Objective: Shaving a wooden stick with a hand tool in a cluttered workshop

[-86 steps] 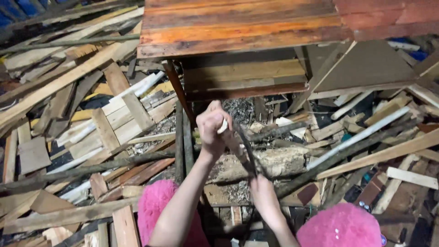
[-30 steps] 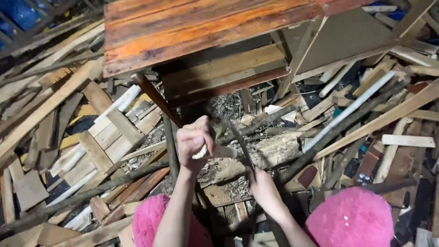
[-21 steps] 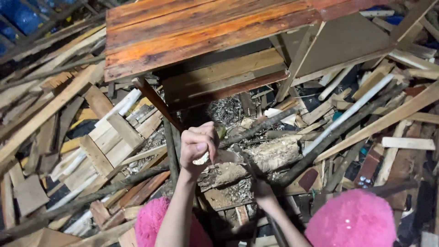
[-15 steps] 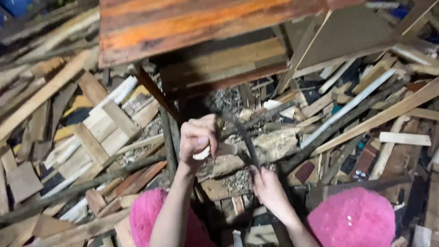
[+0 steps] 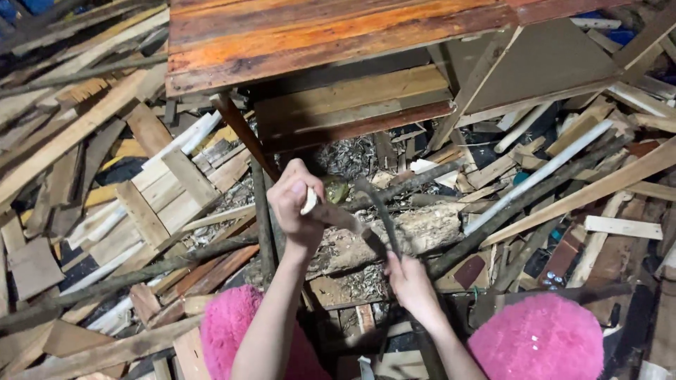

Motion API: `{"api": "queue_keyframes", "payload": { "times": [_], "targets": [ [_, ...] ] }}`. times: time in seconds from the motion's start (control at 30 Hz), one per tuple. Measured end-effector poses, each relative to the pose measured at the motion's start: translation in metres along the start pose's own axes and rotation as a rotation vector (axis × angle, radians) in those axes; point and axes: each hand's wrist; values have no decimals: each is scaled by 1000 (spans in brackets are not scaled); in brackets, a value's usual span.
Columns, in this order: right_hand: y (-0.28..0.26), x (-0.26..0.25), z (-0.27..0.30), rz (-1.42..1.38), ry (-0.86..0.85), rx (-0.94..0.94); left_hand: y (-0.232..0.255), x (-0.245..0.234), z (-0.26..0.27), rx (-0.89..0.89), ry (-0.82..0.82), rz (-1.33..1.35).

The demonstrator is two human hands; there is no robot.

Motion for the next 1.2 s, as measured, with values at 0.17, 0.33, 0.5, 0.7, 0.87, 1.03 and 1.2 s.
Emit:
{"api": "queue_keyframes", "payload": {
  "times": [0.17, 0.33, 0.5, 0.7, 0.87, 1.03, 1.2],
  "targets": [
    [129, 61, -68, 1, -110, -50, 9, 14, 5, 96, 213, -183],
    [28, 23, -32, -33, -132, 186, 15, 8, 7, 45, 279, -211],
    [76, 60, -51, 237, -131, 14, 13, 8, 9, 40, 268, -182],
    [149, 62, -92, 139, -73, 44, -2, -7, 2, 78, 41, -49],
    [48, 26, -48, 148, -31, 89, -6, -15, -10, 101, -4, 32],
    [137, 80, -96, 355, -150, 136, -24, -20, -10, 159, -15, 56],
    [77, 49, -74, 323, -164, 76, -12, -30, -14, 153, 10, 99]
  ]
}}
Point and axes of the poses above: each hand's wrist, its own z-axis away from the middle knuckle, its own x-axis out of the palm, y = z × x, and after that the axes turned 1 degree about -x, right-handed
